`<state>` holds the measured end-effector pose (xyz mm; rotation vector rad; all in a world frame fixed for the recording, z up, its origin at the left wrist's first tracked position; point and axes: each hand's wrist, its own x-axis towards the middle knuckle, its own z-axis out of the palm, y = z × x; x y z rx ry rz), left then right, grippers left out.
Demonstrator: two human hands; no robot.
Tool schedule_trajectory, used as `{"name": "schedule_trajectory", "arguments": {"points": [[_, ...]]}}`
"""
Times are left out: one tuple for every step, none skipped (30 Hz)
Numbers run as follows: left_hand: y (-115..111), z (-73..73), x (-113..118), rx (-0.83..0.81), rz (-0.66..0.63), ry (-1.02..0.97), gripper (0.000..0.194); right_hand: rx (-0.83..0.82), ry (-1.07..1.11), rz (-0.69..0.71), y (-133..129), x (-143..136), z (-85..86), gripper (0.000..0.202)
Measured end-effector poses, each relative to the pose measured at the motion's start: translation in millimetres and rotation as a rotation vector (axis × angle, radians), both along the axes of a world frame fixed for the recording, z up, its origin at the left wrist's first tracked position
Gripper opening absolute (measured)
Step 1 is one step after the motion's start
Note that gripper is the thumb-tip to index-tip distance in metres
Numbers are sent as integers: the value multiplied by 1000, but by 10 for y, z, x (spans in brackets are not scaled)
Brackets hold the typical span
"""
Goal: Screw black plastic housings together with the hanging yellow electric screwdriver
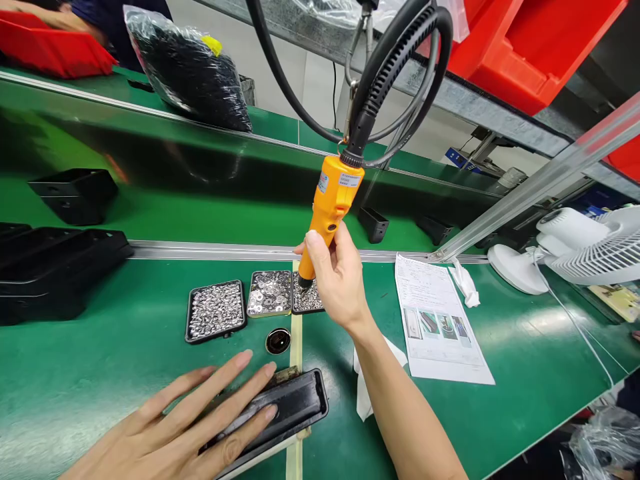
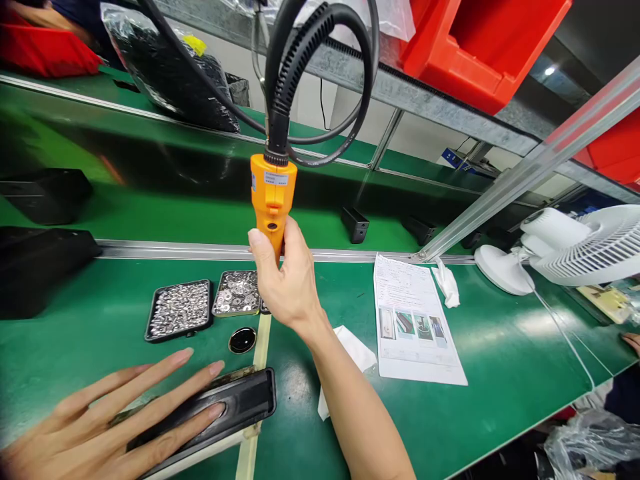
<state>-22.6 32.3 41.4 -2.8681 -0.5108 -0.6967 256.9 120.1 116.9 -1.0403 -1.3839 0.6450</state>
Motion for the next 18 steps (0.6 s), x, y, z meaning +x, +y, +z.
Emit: {"name": "schedule_trajectory", "arguments": {"points": [[19, 19, 12, 14, -19, 25, 72, 5, 1, -3, -1, 4, -1, 25], [33, 38, 22, 31, -41, 47, 73, 9, 6, -2, -2, 10, -4, 25], [42, 56, 28, 51, -66, 60, 74, 11, 12, 3, -3, 15, -9, 25], [47, 71, 28, 68, -86, 69, 74, 9, 21, 10, -3, 20, -14, 26], [52, 84, 22, 78, -109, 68, 73, 0, 32, 15, -2, 24, -20, 27], [61, 92, 8, 64, -121, 59, 72, -15, 46, 18, -1, 28, -25, 28], [83, 96, -15, 14, -108, 34, 68, -35, 64, 17, 0, 29, -28, 30], [126, 95, -46, -68, -57, -11, 61, -54, 84, 12, 1, 30, -28, 32], [193, 88, -84, -165, 19, -69, 53, -68, 105, 4, 2, 30, -24, 33], [288, 74, -124, -257, 118, -131, 45, -77, 124, -2, 2, 29, -14, 34], [408, 51, -163, -333, 232, -194, 37, -82, 141, -4, 1, 28, 2, 34], [545, 19, -195, -357, 318, -227, 29, -83, 156, -4, -1, 27, 23, 33], [688, -22, -215, -357, 384, -243, 27, -85, 164, 1, -6, 25, 48, 33], [826, -70, -221, -362, 427, -237, 30, -90, 167, 8, -12, 22, 76, 34], [948, -125, -211, -374, 452, -223, 31, -101, 164, 14, -19, 19, 106, 35], [1047, -181, -187, -391, 475, -210, 32, -116, 158, 17, -29, 14, 135, 36], [1118, -236, -154, -412, 489, -198, 32, -134, 152, 18, -39, 8, 163, 39], [1163, -286, -116, -435, 500, -191, 32, -152, 147, 18, -50, 2, 188, 43]]}}
